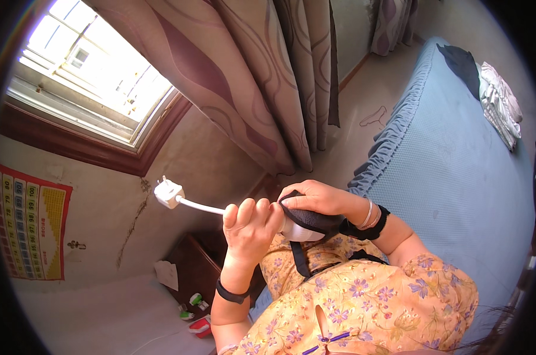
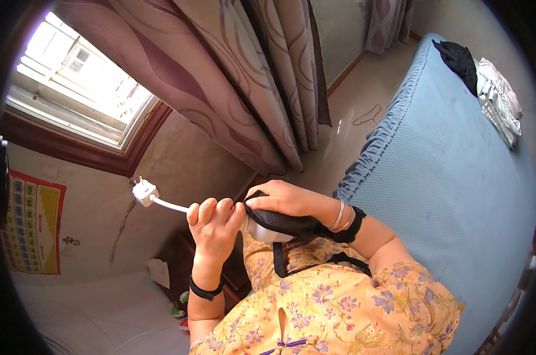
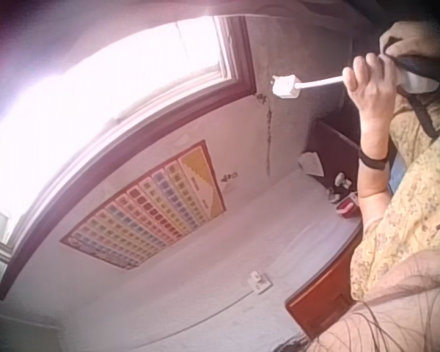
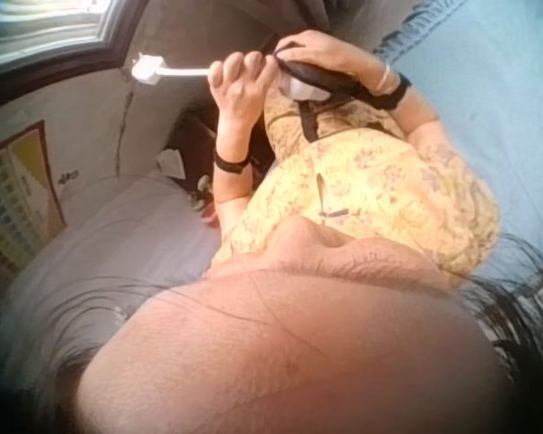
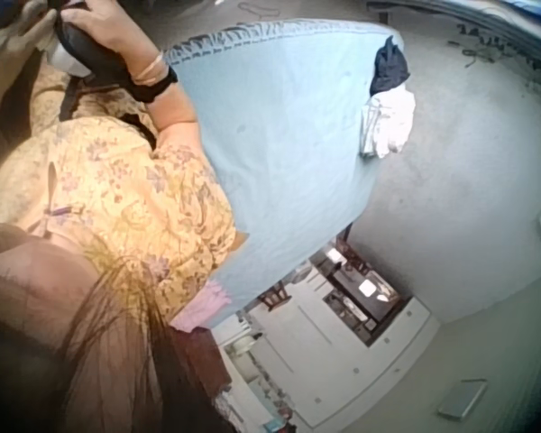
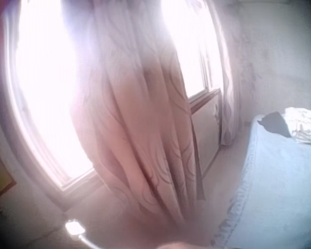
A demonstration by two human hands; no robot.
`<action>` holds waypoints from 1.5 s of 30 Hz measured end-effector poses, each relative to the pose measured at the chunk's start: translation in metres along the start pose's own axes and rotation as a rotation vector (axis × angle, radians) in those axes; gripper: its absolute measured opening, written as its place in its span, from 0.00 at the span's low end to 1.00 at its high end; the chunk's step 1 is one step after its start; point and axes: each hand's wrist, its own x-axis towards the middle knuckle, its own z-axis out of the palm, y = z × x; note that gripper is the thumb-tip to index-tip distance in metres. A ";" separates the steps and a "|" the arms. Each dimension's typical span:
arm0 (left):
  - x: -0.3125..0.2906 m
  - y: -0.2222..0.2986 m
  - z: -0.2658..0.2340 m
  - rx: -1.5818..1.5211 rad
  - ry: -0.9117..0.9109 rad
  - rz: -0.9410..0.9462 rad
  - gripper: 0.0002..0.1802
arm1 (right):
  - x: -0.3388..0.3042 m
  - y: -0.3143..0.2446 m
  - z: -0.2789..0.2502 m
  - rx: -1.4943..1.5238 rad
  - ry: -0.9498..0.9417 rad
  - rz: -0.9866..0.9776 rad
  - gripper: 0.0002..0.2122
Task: The person cleans a portable light and an electric plug with a cloth, then wipes a small wooden table and a mosquito repellent device.
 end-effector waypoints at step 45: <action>-0.005 0.015 0.016 -0.186 0.036 -0.172 0.20 | -0.008 -0.030 0.028 -1.033 0.737 -0.499 0.15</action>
